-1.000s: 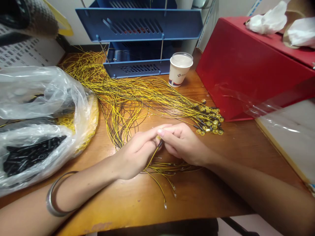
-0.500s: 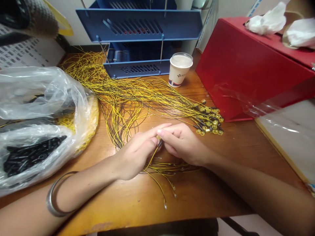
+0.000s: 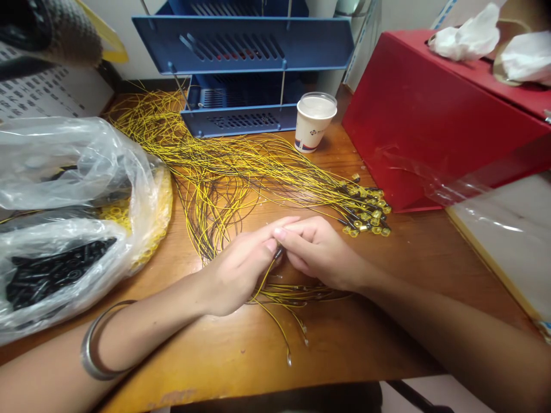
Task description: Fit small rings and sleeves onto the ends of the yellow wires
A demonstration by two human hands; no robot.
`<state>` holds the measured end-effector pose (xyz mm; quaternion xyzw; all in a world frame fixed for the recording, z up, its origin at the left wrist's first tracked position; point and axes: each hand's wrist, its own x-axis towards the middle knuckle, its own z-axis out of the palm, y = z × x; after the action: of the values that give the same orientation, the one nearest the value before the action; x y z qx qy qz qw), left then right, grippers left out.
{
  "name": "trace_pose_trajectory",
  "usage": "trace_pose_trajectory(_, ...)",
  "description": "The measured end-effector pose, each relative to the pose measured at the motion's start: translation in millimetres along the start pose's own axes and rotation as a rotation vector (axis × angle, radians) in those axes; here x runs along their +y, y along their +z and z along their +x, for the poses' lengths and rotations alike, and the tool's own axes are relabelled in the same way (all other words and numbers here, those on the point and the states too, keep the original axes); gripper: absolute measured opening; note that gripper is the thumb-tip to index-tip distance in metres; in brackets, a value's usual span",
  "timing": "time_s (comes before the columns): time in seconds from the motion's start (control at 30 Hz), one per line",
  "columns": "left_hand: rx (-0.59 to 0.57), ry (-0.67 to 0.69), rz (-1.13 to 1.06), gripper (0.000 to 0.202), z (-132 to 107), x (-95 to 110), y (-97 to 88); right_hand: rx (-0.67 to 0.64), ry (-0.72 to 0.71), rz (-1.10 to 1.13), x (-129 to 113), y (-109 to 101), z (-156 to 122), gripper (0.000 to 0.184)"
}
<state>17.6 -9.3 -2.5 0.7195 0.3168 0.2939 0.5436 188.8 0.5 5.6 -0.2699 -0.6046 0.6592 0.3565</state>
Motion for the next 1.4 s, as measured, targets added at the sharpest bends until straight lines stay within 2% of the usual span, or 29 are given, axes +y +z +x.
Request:
trace_pose_trajectory(0.1, -0.027, 0.019, -0.005, 0.048, 1, 0, -1.6, 0.005, -0.012, -0.025, -1, 0, 0, 0.054)
trace_pose_trajectory(0.37, -0.015, -0.049, -0.121, 0.045, 1, 2, -1.1, 0.034, -0.055, -0.107, 0, -4, -2, 0.053)
trace_pose_trajectory(0.63, -0.018, -0.057, -0.067, 0.052, 2, 3, -0.6, -0.004, 0.015, -0.013, -2, -2, -1, 0.054)
trace_pose_trajectory(0.93, -0.061, -0.017, -0.056, 0.049, 3, 5, -1.5, 0.000, 0.032, -0.049, -1, 0, 0, 0.055)
trace_pose_trajectory(1.17, -0.026, -0.043, -0.082, 0.043, 5, 10, 0.9, 0.008, 0.032, -0.072, 2, -2, -2, 0.053)
trace_pose_trajectory(1.4, -0.016, -0.041, -0.121, 0.047, 3, 7, 0.7, 0.024, -0.001, -0.154, 0, -5, -1, 0.058)
